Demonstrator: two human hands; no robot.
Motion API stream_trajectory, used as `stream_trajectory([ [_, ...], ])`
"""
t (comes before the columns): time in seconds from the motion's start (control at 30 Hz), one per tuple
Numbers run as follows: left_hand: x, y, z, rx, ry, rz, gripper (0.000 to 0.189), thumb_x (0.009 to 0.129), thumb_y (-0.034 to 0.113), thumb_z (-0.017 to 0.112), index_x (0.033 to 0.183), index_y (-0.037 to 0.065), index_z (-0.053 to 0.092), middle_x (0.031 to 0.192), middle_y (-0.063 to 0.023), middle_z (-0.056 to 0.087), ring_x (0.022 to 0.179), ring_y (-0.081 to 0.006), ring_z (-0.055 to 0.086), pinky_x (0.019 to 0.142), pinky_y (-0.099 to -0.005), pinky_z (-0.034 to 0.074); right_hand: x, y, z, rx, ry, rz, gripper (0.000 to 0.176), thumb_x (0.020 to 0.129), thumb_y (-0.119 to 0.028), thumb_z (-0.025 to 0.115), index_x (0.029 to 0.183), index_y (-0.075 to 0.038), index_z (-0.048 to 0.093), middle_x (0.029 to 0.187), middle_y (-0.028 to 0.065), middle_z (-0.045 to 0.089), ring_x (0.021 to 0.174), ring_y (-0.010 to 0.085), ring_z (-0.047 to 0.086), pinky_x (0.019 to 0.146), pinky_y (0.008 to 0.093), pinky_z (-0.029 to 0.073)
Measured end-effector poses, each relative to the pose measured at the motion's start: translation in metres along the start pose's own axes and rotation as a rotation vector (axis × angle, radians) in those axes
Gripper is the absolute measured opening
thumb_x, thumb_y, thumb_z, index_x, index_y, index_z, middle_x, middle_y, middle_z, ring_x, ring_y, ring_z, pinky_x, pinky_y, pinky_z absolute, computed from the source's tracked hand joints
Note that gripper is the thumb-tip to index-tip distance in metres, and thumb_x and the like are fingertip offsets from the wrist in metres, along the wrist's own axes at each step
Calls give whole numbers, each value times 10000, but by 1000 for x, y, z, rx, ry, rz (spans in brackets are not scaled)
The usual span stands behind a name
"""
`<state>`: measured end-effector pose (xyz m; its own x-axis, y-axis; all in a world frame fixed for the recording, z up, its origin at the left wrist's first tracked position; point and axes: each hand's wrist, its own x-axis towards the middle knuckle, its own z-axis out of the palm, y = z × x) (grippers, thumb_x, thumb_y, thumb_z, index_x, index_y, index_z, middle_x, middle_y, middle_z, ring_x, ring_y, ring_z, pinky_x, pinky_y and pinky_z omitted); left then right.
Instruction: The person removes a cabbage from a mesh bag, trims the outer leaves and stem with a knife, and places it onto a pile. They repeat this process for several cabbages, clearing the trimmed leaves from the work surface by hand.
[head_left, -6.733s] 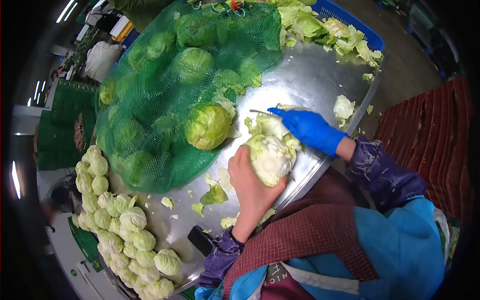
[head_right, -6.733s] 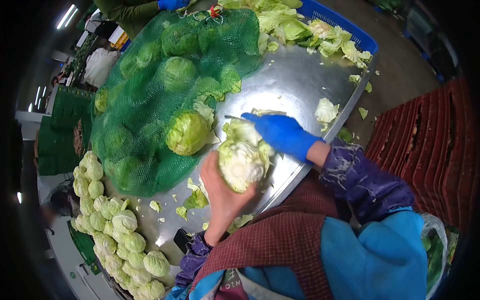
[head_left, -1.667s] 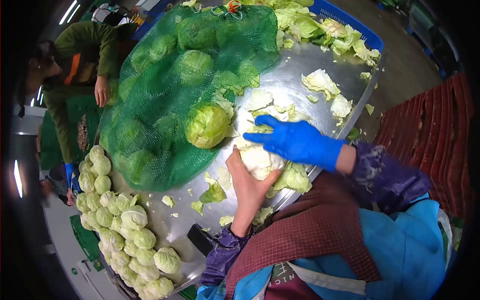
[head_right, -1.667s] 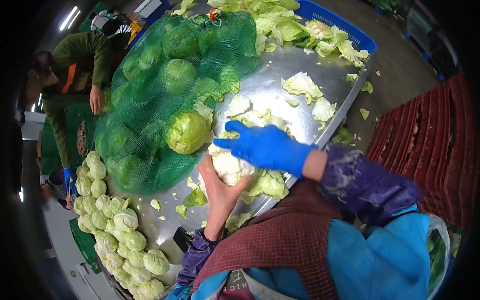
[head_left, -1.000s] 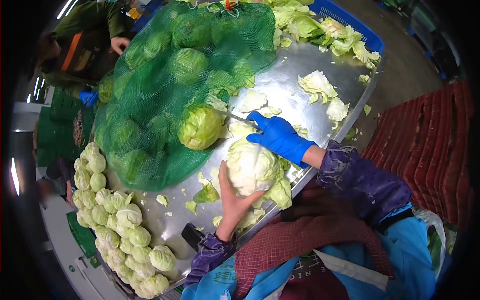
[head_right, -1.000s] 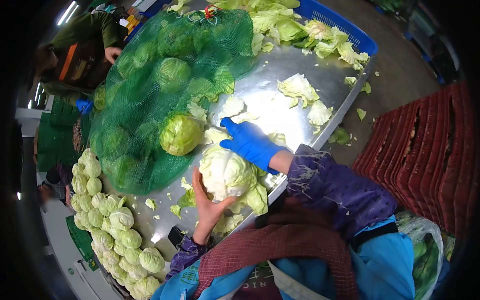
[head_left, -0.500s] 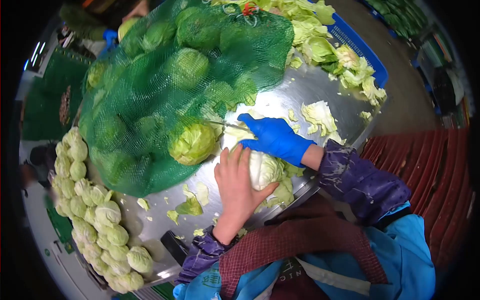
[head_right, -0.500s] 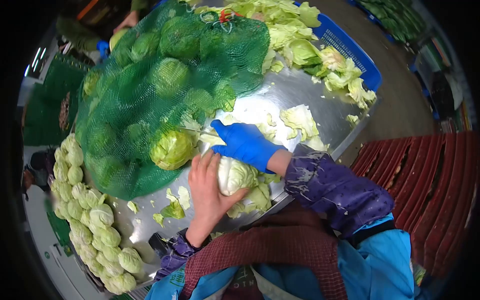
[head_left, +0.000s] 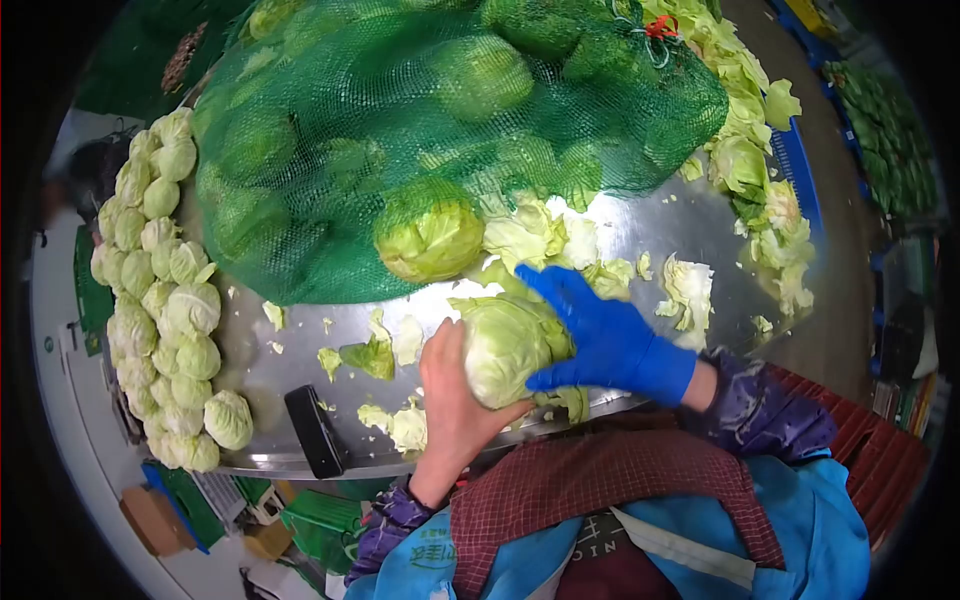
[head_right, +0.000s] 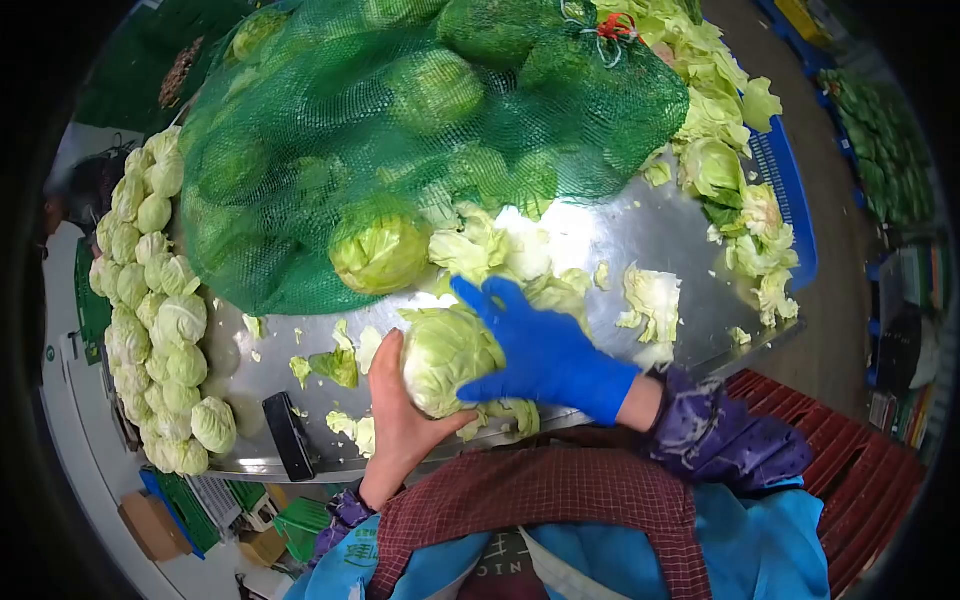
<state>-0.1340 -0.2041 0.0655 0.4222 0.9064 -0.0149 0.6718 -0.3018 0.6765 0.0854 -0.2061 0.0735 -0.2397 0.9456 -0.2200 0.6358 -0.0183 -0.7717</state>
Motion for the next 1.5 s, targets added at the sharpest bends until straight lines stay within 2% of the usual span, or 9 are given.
stream_trajectory([
  [0.17,2,-10,7,11,71,23,962,486,245,871,1288,20,389,1255,-212,411,1173,-377,394,981,-455,332,-7,21,37,61,80,-12,644,751,-428,703,1271,-131,465,1283,159,426,1041,315,566,843,384,479],
  [0.27,-9,-12,14,-28,166,21,917,492,246,870,1252,17,411,1205,-191,435,1140,-361,412,968,-446,342,4,44,40,561,270,-190,339,802,-168,661,1112,-76,560,955,85,560,894,197,574,759,299,475],
  [0.4,-16,-9,22,-40,256,33,911,492,245,871,1243,7,413,1194,-185,436,1131,-357,416,968,-443,342,0,35,23,363,247,-39,176,795,-165,659,924,-52,620,855,60,540,783,185,560,689,313,456],
  [0.7,-35,4,23,-514,153,-177,806,599,170,798,1261,2,368,1189,-162,449,1150,-273,443,979,-390,380,-27,59,-12,553,368,17,220,751,-122,711,933,-29,630,833,41,594,748,115,536,680,270,456],
  [0.77,-36,7,12,-1139,164,-353,780,639,135,758,1284,11,336,1198,-142,467,1152,-236,463,995,-368,389,-37,83,-49,342,274,365,255,736,-119,732,960,-40,642,856,28,607,783,102,549,689,267,463],
  [0.93,-30,7,7,-1556,201,-372,680,739,89,604,1333,29,280,1257,-160,451,1139,-254,492,979,-370,419,-51,23,-50,233,464,-74,516,718,-236,781,1158,-60,577,1031,59,594,923,145,558,791,281,461],
  [1.07,-28,15,7,-1444,157,-308,719,701,96,644,1322,21,290,1249,-154,450,1141,-244,488,980,-366,415,-39,-44,-24,36,308,-146,595,789,-479,653,1182,-44,551,1076,167,560,982,323,569,849,372,453],
  [1.33,-36,27,2,-1007,56,-168,845,575,81,718,1311,14,309,1211,-136,462,1131,-225,480,975,-351,402,-17,-22,-11,-190,467,-261,223,833,-263,647,909,-55,626,777,114,586,701,301,594,623,347,474],
  [1.5,-40,22,8,-1525,118,-354,765,709,262,724,1323,41,325,1256,-154,456,1195,-281,460,1040,-434,366,-42,47,-43,-145,404,207,290,805,-328,620,926,-70,669,767,148,625,707,316,609,631,380,483],
])
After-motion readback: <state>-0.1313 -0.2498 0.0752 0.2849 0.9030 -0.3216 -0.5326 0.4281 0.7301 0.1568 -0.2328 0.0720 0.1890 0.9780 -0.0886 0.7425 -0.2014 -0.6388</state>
